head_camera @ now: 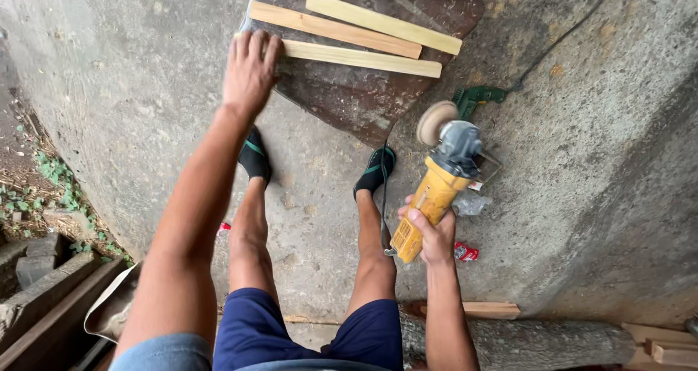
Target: The person uses a handheld angle grinder with a sanding disc to smooth the surfaces and edges of several small wooden planks. The person picks up each plank, grinds it, and places it back on a work surface. The person briefly walks to a nearby table to inspect a sanding disc before returning to continue sanding.
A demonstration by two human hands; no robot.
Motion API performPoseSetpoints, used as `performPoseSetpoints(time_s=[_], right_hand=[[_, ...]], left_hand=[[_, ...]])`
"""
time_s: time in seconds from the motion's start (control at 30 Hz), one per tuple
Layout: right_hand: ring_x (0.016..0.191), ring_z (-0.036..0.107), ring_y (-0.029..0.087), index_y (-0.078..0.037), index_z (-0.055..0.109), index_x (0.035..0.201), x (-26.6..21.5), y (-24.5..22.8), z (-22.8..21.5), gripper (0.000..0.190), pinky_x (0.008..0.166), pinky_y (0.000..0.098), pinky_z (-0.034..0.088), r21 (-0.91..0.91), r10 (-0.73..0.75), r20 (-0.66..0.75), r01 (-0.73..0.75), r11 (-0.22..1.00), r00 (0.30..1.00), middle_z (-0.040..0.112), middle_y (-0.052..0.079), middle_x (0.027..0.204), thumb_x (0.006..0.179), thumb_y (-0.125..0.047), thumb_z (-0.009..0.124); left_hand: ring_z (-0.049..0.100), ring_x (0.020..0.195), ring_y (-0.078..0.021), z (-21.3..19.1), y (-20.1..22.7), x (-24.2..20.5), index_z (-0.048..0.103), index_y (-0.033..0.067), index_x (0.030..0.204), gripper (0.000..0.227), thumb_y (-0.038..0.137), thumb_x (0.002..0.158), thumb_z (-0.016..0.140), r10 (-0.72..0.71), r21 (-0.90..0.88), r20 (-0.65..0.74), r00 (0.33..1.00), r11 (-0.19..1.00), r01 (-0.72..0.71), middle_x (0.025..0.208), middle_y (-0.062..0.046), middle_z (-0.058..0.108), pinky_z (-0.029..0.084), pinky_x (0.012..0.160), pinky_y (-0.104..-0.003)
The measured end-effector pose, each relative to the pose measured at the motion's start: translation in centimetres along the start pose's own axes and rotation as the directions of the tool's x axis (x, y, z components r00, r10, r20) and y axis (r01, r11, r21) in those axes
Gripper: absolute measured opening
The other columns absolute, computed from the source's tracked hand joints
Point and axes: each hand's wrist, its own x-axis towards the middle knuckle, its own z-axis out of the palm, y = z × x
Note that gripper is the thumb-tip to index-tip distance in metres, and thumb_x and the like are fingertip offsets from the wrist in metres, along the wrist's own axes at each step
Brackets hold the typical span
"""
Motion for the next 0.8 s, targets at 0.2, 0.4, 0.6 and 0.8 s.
performPoseSetpoints(time_s=[0.2, 0.4, 0.6, 0.8], right_hand=[[0.090, 0.071, 0.018, 0.003, 0.061, 0.119, 0.0, 2.2, 2.7, 0.036, 0.085, 0.0333, 0.059, -0.163, -0.039, -0.025, 0.034, 0.986, 0.999, 0.070, 0.011, 0.108, 0.087, -0.003, 0.076], [0.094, 0.068, 0.018, 0.000, 0.058, 0.122, 1.0, 2.5, 5.5, 0.045, 0.086, 0.0328, 0.057, -0.398, -0.092, -0.010, 0.080, 0.914, 0.996, 0.067, 0.009, 0.107, 0.083, -0.004, 0.079], [0.096, 0.073, 0.022, 0.001, 0.057, 0.123, 3.8, 3.9, 8.6, 0.055, 0.087, 0.0379, 0.058, -0.631, -0.055, 0.044, 0.070, 0.772, 0.998, 0.073, 0.012, 0.107, 0.077, -0.015, 0.085], [0.093, 0.075, 0.026, -0.001, 0.059, 0.122, 4.9, 5.7, 11.3, 0.056, 0.083, 0.0399, 0.060, -0.706, -0.016, 0.101, 0.083, 0.703, 0.995, 0.075, 0.015, 0.104, 0.076, -0.022, 0.085]], left_hand=[[0.059, 0.110, -0.0384, -2.5, 0.0, -2.7, 0.057, 0.0094, 0.122, 0.016, 0.017, 0.110, 0.051, 0.082, -0.467, 0.301, 0.950, 0.881, 0.072, 0.118, -0.020, 0.057, 0.051, 0.095, -0.049], [0.064, 0.094, -0.0445, -4.2, 0.5, -7.9, 0.054, 0.0089, 0.129, 0.037, 0.033, 0.102, 0.045, 0.074, -0.569, 0.590, 0.804, 0.744, 0.350, 0.110, -0.021, 0.064, 0.051, 0.078, -0.056], [0.066, 0.098, -0.0419, -2.2, -0.2, -9.0, 0.063, 0.0148, 0.121, 0.045, 0.051, 0.107, 0.040, 0.016, -0.486, 0.686, 0.727, 0.754, 0.442, 0.107, -0.017, 0.070, 0.052, 0.083, -0.055], [0.066, 0.093, -0.0427, -1.5, -0.5, -9.5, 0.063, 0.0137, 0.116, 0.043, 0.049, 0.107, 0.040, 0.039, -0.543, 0.658, 0.752, 0.717, 0.438, 0.097, -0.017, 0.071, 0.052, 0.079, -0.055]])
